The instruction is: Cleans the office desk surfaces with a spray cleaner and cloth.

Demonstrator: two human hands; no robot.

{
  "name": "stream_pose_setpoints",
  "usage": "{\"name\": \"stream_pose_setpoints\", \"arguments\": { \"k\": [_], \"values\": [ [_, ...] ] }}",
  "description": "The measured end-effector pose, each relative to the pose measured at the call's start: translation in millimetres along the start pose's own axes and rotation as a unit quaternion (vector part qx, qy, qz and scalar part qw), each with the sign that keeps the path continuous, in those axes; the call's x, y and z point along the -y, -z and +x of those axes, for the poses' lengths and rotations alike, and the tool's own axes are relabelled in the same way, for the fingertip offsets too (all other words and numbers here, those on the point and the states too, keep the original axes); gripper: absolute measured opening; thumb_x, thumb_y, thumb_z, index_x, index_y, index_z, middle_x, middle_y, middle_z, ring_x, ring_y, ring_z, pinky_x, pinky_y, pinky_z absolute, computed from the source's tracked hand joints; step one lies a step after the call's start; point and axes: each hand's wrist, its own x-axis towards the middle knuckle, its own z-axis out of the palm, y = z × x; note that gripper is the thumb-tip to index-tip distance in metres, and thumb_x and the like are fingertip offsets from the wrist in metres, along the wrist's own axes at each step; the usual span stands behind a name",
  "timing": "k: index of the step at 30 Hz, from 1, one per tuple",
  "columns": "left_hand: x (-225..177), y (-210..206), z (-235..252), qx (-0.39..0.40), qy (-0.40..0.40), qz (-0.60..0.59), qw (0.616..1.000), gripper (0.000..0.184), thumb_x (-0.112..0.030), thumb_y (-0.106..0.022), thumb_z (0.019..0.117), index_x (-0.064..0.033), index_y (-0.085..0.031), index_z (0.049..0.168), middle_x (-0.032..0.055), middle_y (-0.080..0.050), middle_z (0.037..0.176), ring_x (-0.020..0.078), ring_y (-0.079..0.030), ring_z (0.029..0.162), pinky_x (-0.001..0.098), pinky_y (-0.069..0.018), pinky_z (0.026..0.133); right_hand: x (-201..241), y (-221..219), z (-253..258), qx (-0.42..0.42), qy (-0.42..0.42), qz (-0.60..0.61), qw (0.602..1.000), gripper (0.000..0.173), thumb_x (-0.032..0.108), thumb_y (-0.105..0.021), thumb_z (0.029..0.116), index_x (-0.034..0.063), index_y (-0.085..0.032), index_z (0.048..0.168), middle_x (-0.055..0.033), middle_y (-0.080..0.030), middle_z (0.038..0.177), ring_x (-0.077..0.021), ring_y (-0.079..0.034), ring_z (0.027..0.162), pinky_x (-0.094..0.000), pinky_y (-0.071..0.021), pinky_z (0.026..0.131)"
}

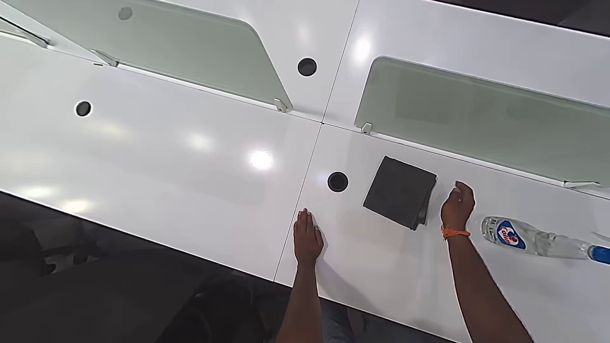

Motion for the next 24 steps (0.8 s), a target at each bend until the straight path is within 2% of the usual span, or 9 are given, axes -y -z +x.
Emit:
{"name": "stream_pose_setpoints", "arguments": {
  "k": [2,5,8,10,13,18,20,24],
  "values": [
    [-0.3,0.1,0.1,0.001,-0.001,0.002,1.0,0.058,-0.031,-0.028,0.1039,-0.0004,-0.05,0.148,0.0174,-0.043,0.159,0.0327,-0.036,0.151,0.0478,-0.0295,0.123,-0.6,3.8,-12.4,-0.005,0.117,-0.132,0.984,0.044,0.021,-0.042,0.1059,-0.0025,-0.055,0.141,-0.0239,-0.051,0.149,-0.0325,-0.046,0.143,-0.0441,-0.0349,0.121],
    [0.0,0.7,1.3,0.0,-0.004,0.002,1.0,0.058,-0.031,-0.028,0.1038,-0.0003,-0.051,0.148,0.0177,-0.044,0.159,0.0328,-0.037,0.15,0.0479,-0.0297,0.123,4.9,-24.7,-35.8,0.086,0.252,-0.214,0.94,0.053,0.039,-0.041,0.1042,0.0099,-0.057,0.145,-0.0188,-0.043,0.158,-0.0367,-0.036,0.15,-0.0562,-0.0272,0.124],
    [1.2,-1.3,1.2,-0.005,-0.001,0.006,1.0,0.058,-0.031,-0.029,0.1035,-0.0014,-0.05,0.148,0.0167,-0.043,0.159,0.0315,-0.037,0.151,0.047,-0.0306,0.122,17.2,-77.5,-48.8,0.148,0.284,-0.288,0.902,0.068,0.066,-0.04,0.0978,0.029,-0.045,0.155,-0.0109,-0.029,0.168,-0.0365,-0.02,0.157,-0.0697,-0.0158,0.121],
    [1.4,-2.1,0.3,-0.007,-0.001,0.005,1.0,0.058,-0.03,-0.03,0.1031,-0.0006,-0.051,0.148,0.0172,-0.044,0.159,0.0319,-0.038,0.15,0.0478,-0.0311,0.122,26.9,-111.2,-44.3,0.173,0.265,-0.336,0.887,0.078,0.076,-0.039,0.0935,0.0357,-0.034,0.16,-0.0092,-0.019,0.172,-0.038,-0.009,0.159,-0.0786,-0.0071,0.116],
    [1.6,-1.1,1.6,-0.005,-0.001,0.005,1.0,0.058,-0.03,-0.03,0.103,-0.0006,-0.051,0.148,0.0171,-0.044,0.159,0.032,-0.037,0.151,0.0478,-0.0307,0.122,47.1,-142.4,-20.7,0.157,0.258,-0.356,0.884,0.077,0.072,-0.039,0.094,0.0362,-0.03,0.162,-0.0076,-0.014,0.173,-0.0374,-0.003,0.159,-0.0798,-0.0037,0.115],
    [1.4,0.8,0.6,0.0,0.001,0.009,1.0,0.058,-0.031,-0.029,0.1028,0.0001,-0.051,0.147,0.0182,-0.044,0.159,0.032,-0.036,0.151,0.0478,-0.03,0.123,67.8,-164.7,22.7,0.157,0.284,-0.322,0.889,0.074,0.064,-0.042,0.0963,0.0311,-0.032,0.162,-0.0056,-0.019,0.172,-0.0365,-0.009,0.159,-0.0798,-0.0077,0.114],
    [2.3,-0.7,0.5,0.006,0.003,0.011,1.0,0.059,-0.032,-0.029,0.1028,-0.0001,-0.049,0.148,0.0187,-0.042,0.16,0.0323,-0.035,0.151,0.0472,-0.0282,0.124,69.0,-166.9,38.6,0.166,0.291,-0.319,0.887,0.071,0.061,-0.043,0.0966,0.0321,-0.032,0.161,-0.0023,-0.02,0.172,-0.0341,-0.009,0.159,-0.0785,-0.0083,0.115],
    [2.1,-0.3,0.5,0.001,-0.005,0.015,1.0,0.06,-0.032,-0.029,0.1025,0.0002,-0.048,0.149,0.0192,-0.043,0.159,0.0334,-0.036,0.151,0.048,-0.0288,0.123,66.4,-142.3,62.9,0.183,0.294,-0.348,0.871,0.065,0.046,-0.047,0.0951,0.0325,-0.039,0.158,0.0027,-0.03,0.168,-0.0266,-0.024,0.156,-0.0697,-0.0151,0.119]
  ]
}}
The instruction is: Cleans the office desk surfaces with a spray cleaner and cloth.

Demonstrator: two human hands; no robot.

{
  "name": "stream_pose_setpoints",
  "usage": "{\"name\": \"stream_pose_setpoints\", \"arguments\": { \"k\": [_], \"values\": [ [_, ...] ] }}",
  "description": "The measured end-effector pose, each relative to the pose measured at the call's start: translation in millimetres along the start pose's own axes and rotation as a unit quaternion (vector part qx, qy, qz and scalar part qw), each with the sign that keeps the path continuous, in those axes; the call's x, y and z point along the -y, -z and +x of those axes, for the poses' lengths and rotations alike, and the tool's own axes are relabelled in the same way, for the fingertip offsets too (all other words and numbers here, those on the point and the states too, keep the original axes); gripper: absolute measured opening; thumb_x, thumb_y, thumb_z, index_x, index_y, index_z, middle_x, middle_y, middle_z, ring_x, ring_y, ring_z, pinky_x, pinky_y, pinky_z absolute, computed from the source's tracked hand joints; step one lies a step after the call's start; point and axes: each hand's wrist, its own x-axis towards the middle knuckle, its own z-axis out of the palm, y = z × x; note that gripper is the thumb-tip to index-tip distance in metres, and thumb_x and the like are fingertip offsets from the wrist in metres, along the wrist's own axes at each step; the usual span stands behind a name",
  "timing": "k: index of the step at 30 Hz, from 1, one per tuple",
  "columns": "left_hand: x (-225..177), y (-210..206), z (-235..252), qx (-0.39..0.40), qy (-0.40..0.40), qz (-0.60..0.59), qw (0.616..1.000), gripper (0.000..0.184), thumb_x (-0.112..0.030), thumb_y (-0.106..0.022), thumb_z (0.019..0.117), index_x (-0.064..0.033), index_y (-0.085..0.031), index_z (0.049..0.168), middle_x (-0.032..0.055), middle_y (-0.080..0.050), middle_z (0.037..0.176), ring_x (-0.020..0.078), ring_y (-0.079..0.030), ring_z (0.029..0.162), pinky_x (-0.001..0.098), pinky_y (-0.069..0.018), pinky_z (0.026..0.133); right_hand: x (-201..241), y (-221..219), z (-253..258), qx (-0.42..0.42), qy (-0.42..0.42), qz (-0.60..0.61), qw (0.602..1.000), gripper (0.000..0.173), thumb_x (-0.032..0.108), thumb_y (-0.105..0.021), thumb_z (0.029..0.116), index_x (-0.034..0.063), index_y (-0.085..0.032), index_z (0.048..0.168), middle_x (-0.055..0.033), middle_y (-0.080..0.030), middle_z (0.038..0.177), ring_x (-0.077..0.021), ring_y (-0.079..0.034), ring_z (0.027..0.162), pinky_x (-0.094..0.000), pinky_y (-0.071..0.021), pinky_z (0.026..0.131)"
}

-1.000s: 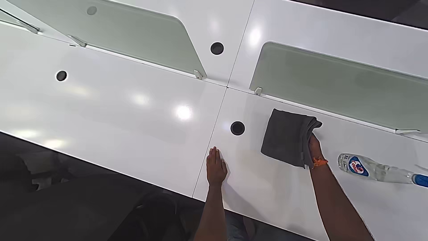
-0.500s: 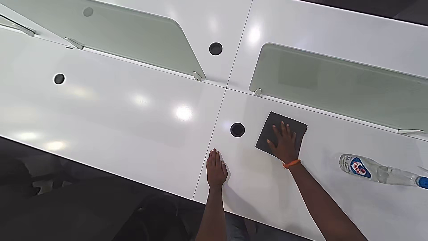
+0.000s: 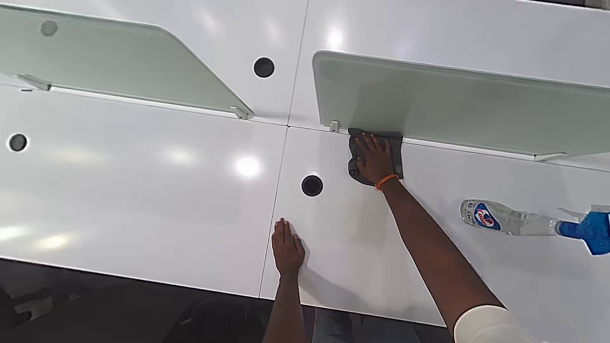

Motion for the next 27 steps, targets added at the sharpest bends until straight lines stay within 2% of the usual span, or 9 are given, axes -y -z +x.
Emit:
{"name": "stream_pose_setpoints", "arguments": {
  "k": [4,6,9,13,15,17,20,23,27],
  "values": [
    [0.1,3.3,1.1,-0.002,-0.006,0.007,1.0,0.06,-0.032,-0.029,0.1026,0.0013,-0.048,0.149,0.0205,-0.042,0.159,0.0336,-0.036,0.151,0.0471,-0.0283,0.123,-63.0,11.3,-22.6,-0.017,-0.055,-0.001,0.998,0.062,0.04,-0.05,0.0938,0.0295,-0.045,0.155,-0.0007,-0.037,0.165,-0.0292,-0.033,0.152,-0.0697,-0.0197,0.118],
    [-0.9,3.9,1.1,-0.004,-0.007,0.008,1.0,0.06,-0.032,-0.029,0.1023,0.0013,-0.048,0.149,0.0207,-0.042,0.159,0.0334,-0.036,0.15,0.0462,-0.0281,0.123,-98.5,17.6,-43.8,-0.033,-0.101,0.002,0.994,0.06,0.036,-0.051,0.095,0.0261,-0.046,0.154,-0.0044,-0.04,0.163,-0.0327,-0.035,0.151,-0.0709,-0.0232,0.115],
    [-2.2,5.2,1.8,-0.004,-0.005,0.008,1.0,0.06,-0.032,-0.029,0.1021,0.0014,-0.048,0.149,0.0209,-0.043,0.159,0.0337,-0.036,0.151,0.0467,-0.0276,0.123,-149.4,31.0,-75.3,-0.044,-0.182,0.012,0.982,0.06,0.035,-0.053,0.098,0.0202,-0.044,0.156,-0.0098,-0.039,0.163,-0.0377,-0.031,0.152,-0.0748,-0.0223,0.114],
    [-1.9,3.3,1.9,-0.002,-0.002,0.012,1.0,0.061,-0.032,-0.028,0.1021,0.0012,-0.048,0.149,0.0201,-0.042,0.16,0.0324,-0.036,0.151,0.046,-0.0278,0.123,-174.7,47.2,-82.0,-0.046,-0.315,0.024,0.948,0.063,0.04,-0.058,0.0963,0.0187,-0.045,0.154,-0.012,-0.04,0.162,-0.0386,-0.031,0.152,-0.0775,-0.0237,0.111],
    [-1.0,0.8,-0.8,-0.002,-0.003,0.009,1.0,0.06,-0.032,-0.03,0.1027,0.002,-0.048,0.149,0.0205,-0.041,0.16,0.0339,-0.036,0.15,0.0477,-0.0289,0.123,-157.7,45.1,-67.3,-0.055,-0.383,0.045,0.921,0.069,0.047,-0.056,0.0928,0.0177,-0.045,0.154,-0.0121,-0.039,0.162,-0.0381,-0.03,0.152,-0.0768,-0.0272,0.109],
    [-0.5,-0.1,-1.0,-0.003,0.0,0.006,1.0,0.06,-0.031,-0.03,0.1024,0.0019,-0.048,0.149,0.0202,-0.042,0.159,0.0348,-0.037,0.15,0.0486,-0.0296,0.122,-127.3,40.5,-47.8,-0.059,-0.411,0.053,0.908,0.074,0.054,-0.055,0.09,0.0151,-0.046,0.152,-0.0138,-0.039,0.162,-0.0391,-0.029,0.152,-0.0756,-0.0278,0.109],
    [-0.7,-1.4,-0.9,0.001,0.005,0.01,1.0,0.059,-0.031,-0.03,0.1026,0.0,-0.048,0.149,0.0179,-0.042,0.16,0.0333,-0.035,0.151,0.0479,-0.0287,0.123,-67.6,31.6,-27.9,-0.056,-0.358,0.056,0.93,0.074,0.055,-0.056,0.0901,0.0126,-0.049,0.151,-0.016,-0.039,0.161,-0.0409,-0.03,0.151,-0.0759,-0.0271,0.109],
    [-1.7,-1.8,-1.3,0.001,0.008,0.007,1.0,0.058,-0.03,-0.031,0.1029,-0.0005,-0.05,0.149,0.0177,-0.043,0.16,0.0324,-0.036,0.151,0.0473,-0.0294,0.123,-3.2,14.0,-5.9,-0.069,-0.281,0.052,0.956,0.072,0.054,-0.054,0.0891,0.0177,-0.051,0.151,-0.011,-0.042,0.161,-0.0384,-0.032,0.15,-0.0721,-0.0277,0.111],
    [-2.4,-0.9,-0.8,-0.002,0.01,0.002,1.0,0.057,-0.029,-0.031,0.1026,-0.0008,-0.051,0.148,0.0167,-0.044,0.159,0.0317,-0.037,0.151,0.0471,-0.0309,0.122,74.7,-0.3,28.7,-0.062,-0.234,0.064,0.968,0.072,0.055,-0.054,0.0874,0.0225,-0.05,0.152,-0.0048,-0.043,0.16,-0.0346,-0.03,0.152,-0.0703,-0.0276,0.111]
  ]
}}
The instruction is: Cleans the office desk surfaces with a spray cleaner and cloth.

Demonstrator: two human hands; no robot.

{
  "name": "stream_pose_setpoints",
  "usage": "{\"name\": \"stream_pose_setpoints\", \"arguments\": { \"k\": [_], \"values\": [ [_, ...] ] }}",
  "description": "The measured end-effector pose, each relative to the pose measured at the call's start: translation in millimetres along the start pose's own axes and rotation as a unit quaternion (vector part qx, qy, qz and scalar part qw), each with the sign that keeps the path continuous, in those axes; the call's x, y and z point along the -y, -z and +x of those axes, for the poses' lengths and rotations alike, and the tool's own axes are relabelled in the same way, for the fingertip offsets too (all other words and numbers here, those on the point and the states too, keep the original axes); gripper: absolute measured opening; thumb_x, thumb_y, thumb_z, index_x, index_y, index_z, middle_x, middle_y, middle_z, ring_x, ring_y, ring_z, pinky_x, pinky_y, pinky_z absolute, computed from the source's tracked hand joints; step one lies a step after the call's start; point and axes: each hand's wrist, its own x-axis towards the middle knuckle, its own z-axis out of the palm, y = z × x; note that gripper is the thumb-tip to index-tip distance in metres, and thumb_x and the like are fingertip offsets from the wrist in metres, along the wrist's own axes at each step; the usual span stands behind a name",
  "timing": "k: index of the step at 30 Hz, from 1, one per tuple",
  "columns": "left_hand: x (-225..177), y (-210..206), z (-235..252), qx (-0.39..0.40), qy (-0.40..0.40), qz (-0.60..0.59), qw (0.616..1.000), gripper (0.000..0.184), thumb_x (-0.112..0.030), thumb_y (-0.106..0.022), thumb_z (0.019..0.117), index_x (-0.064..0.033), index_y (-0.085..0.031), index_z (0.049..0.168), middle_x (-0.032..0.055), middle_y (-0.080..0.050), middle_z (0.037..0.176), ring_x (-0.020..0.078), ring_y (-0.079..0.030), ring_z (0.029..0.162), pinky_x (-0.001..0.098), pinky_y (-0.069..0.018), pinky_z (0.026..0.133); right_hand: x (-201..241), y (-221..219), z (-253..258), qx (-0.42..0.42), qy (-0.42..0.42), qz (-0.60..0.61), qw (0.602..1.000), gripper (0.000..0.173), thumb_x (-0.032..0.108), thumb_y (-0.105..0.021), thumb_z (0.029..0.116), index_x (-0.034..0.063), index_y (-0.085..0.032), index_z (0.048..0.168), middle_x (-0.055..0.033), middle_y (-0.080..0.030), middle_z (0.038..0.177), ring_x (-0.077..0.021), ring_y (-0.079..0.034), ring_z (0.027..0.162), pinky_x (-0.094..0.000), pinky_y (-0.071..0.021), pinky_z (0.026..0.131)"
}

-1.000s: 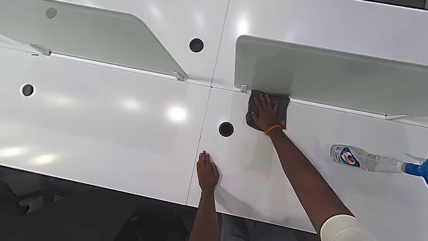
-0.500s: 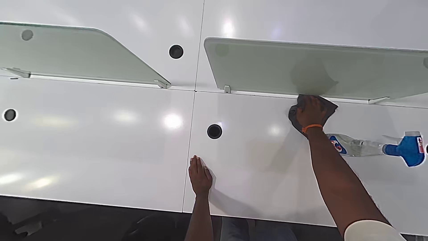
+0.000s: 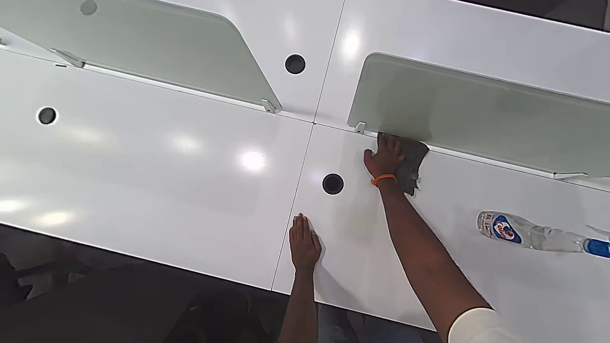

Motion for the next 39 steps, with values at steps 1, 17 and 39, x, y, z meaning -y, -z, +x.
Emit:
{"name": "stream_pose_setpoints", "arguments": {
  "k": [1,17,39],
  "values": [
    [-0.3,0.3,0.4,0.003,0.001,0.002,1.0,0.057,-0.03,-0.031,0.1027,-0.0016,-0.05,0.149,0.0162,-0.043,0.16,0.0313,-0.036,0.151,0.0466,-0.0306,0.122,15.5,-4.9,-1.1,0.003,0.014,-0.002,1.0,0.073,0.056,-0.054,0.0867,0.0233,-0.051,0.151,-0.0034,-0.043,0.16,-0.0338,-0.03,0.152,-0.07,-0.0277,0.112],
    [0.5,0.6,1.7,-0.001,-0.002,-0.001,1.0,0.058,-0.03,-0.031,0.1023,-0.0001,-0.05,0.148,0.0176,-0.044,0.159,0.0326,-0.036,0.151,0.0484,-0.0302,0.122,-55.4,27.4,-100.9,0.176,0.267,0.057,0.946,0.033,0.011,-0.053,0.0982,0.0228,-0.075,0.121,0.0045,-0.06,0.145,-0.0266,-0.05,0.138,-0.0607,-0.042,0.103],
    [2.7,-0.4,1.0,-0.017,-0.011,-0.01,1.0,0.058,-0.03,-0.032,0.1017,-0.0004,-0.052,0.147,0.0182,-0.045,0.158,0.0332,-0.037,0.15,0.0474,-0.0305,0.122,-174.6,95.3,-157.2,0.048,0.07,0.202,0.976,0.038,0.019,-0.054,0.1003,0.0061,-0.064,0.135,-0.0163,-0.052,0.151,-0.0278,-0.048,0.143,-0.0441,-0.0415,0.118]
  ]
}}
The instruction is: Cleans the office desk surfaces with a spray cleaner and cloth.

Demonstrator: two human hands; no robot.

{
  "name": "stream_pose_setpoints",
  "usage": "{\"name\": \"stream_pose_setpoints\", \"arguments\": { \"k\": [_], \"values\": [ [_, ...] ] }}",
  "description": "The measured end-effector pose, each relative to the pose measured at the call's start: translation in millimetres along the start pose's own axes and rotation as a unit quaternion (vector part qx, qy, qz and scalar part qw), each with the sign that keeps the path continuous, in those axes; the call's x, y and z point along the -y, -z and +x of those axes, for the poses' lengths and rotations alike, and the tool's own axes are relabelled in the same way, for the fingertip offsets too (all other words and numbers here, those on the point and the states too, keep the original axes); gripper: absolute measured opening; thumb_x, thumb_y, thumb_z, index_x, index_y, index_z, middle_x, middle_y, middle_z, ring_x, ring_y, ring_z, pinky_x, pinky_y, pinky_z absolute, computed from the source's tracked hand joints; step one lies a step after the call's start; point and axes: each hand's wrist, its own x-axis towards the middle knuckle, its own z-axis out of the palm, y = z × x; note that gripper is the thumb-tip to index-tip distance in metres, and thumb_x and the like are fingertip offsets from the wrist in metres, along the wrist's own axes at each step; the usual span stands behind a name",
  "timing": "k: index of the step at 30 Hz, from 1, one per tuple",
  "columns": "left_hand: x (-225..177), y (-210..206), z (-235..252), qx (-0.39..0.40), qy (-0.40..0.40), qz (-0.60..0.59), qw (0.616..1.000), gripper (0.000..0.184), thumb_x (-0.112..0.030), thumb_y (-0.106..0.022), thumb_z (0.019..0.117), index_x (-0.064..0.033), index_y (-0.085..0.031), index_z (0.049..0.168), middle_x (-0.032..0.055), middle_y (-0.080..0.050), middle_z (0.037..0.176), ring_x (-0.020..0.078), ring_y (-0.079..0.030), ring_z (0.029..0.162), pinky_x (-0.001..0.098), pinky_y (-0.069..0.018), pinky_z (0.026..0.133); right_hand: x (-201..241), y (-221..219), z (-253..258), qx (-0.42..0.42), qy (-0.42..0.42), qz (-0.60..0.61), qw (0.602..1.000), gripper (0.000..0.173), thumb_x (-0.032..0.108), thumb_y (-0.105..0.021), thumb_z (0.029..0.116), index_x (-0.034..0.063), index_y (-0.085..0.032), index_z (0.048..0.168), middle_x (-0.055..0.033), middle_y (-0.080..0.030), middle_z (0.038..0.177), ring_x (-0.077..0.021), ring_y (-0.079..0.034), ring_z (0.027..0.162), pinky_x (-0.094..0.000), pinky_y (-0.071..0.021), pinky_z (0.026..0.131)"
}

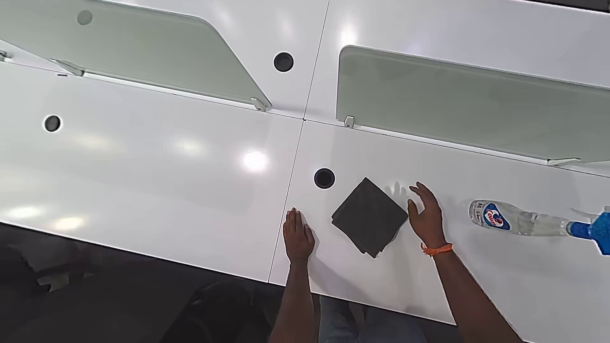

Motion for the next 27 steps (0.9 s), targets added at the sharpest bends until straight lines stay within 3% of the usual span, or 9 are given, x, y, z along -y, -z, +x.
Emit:
{"name": "stream_pose_setpoints", "arguments": {
  "k": [3,5,8,10,14,19,22,24,27],
  "values": [
    [-1.7,1.8,1.0,0.006,0.004,-0.002,1.0,0.057,-0.03,-0.032,0.1016,0.0001,-0.052,0.147,0.0183,-0.046,0.157,0.0331,-0.038,0.15,0.0479,-0.0308,0.122,22.0,-32.3,-24.6,0.051,0.083,-0.068,0.993,0.044,0.029,-0.049,0.1015,0.0124,-0.063,0.14,-0.013,-0.052,0.154,-0.0298,-0.046,0.145,-0.0502,-0.0365,0.12],
    [-2.2,2.7,1.6,0.008,0.007,-0.002,1.0,0.057,-0.029,-0.032,0.1017,-0.0001,-0.051,0.147,0.0178,-0.045,0.158,0.0331,-0.038,0.15,0.0477,-0.0309,0.122,34.7,-66.6,-42.8,0.081,0.132,-0.128,0.98,0.055,0.046,-0.046,0.1013,0.0217,-0.053,0.15,-0.0108,-0.042,0.161,-0.033,-0.035,0.151,-0.0595,-0.0264,0.121],
    [-3.0,1.7,0.9,0.014,0.013,0.0,1.0,0.057,-0.029,-0.032,0.1024,-0.0003,-0.051,0.147,0.0176,-0.045,0.158,0.033,-0.037,0.15,0.048,-0.031,0.122,40.1,-116.9,-51.9,0.102,0.135,-0.229,0.959,0.079,0.077,-0.033,0.0942,0.035,-0.033,0.161,-0.0131,-0.023,0.17,-0.0398,-0.017,0.157,-0.0717,-0.0105,0.12],
    [-3.4,0.6,0.2,0.02,0.013,0.006,1.0,0.058,-0.03,-0.031,0.1023,-0.0001,-0.051,0.147,0.0184,-0.045,0.158,0.0339,-0.037,0.15,0.0491,-0.031,0.122,46.9,-137.0,-36.9,0.127,0.113,-0.273,0.947,0.086,0.085,-0.029,0.0891,0.0384,-0.028,0.162,-0.0116,-0.018,0.172,-0.0423,-0.012,0.157,-0.076,-0.0064,0.118],
    [-3.2,2.3,-1.5,0.022,0.01,0.009,1.0,0.057,-0.03,-0.031,0.1021,-0.0008,-0.051,0.147,0.0179,-0.045,0.158,0.0328,-0.037,0.15,0.0478,-0.0308,0.122,63.1,-152.8,11.7,0.116,0.118,-0.28,0.946,0.076,0.077,-0.028,0.0941,0.0409,-0.03,0.161,-0.0069,-0.018,0.172,-0.0397,-0.01,0.158,-0.0759,-0.0053,0.118],
    [-3.6,2.3,0.5,0.021,0.012,0.001,1.0,0.057,-0.029,-0.032,0.1023,-0.0005,-0.052,0.147,0.0176,-0.046,0.157,0.0324,-0.038,0.15,0.046,-0.031,0.122,79.0,-164.7,83.2,0.062,0.153,-0.258,0.952,0.061,0.05,-0.038,0.1004,0.039,-0.033,0.16,-0.0035,-0.015,0.173,-0.0336,-0.005,0.16,-0.073,-0.0063,0.12],
    [-5.3,3.1,1.4,0.022,0.018,0.002,1.0,0.056,-0.029,-0.032,0.1029,-0.0015,-0.053,0.146,0.0164,-0.047,0.157,0.0323,-0.039,0.149,0.0466,-0.0322,0.121,91.7,-167.6,119.4,0.051,0.166,-0.238,0.956,0.059,0.038,-0.036,0.1016,0.0339,-0.035,0.16,-0.0025,-0.018,0.173,-0.0319,-0.008,0.16,-0.0718,-0.0081,0.12],
    [-6.1,4.5,1.0,0.022,0.019,-0.004,1.0,0.056,-0.029,-0.032,0.1026,-0.0015,-0.054,0.146,0.0168,-0.048,0.156,0.0329,-0.041,0.148,0.0475,-0.0334,0.12,101.1,-170.0,135.4,0.045,0.161,-0.226,0.96,0.057,0.034,-0.032,0.1038,0.0305,-0.035,0.161,-0.0023,-0.017,0.173,-0.0316,-0.008,0.16,-0.0713,-0.0092,0.121],
    [-6.4,2.8,-0.5,0.016,0.019,-0.013,1.0,0.054,-0.027,-0.036,0.1014,-0.0017,-0.055,0.145,0.0171,-0.049,0.155,0.0334,-0.042,0.147,0.0486,-0.0345,0.12,124.5,-188.0,156.2,0.011,0.107,-0.209,0.972,0.054,0.035,-0.032,0.1054,0.029,-0.04,0.158,-0.0053,-0.024,0.171,-0.0352,-0.014,0.159,-0.0713,-0.0083,0.121]
  ]
}}
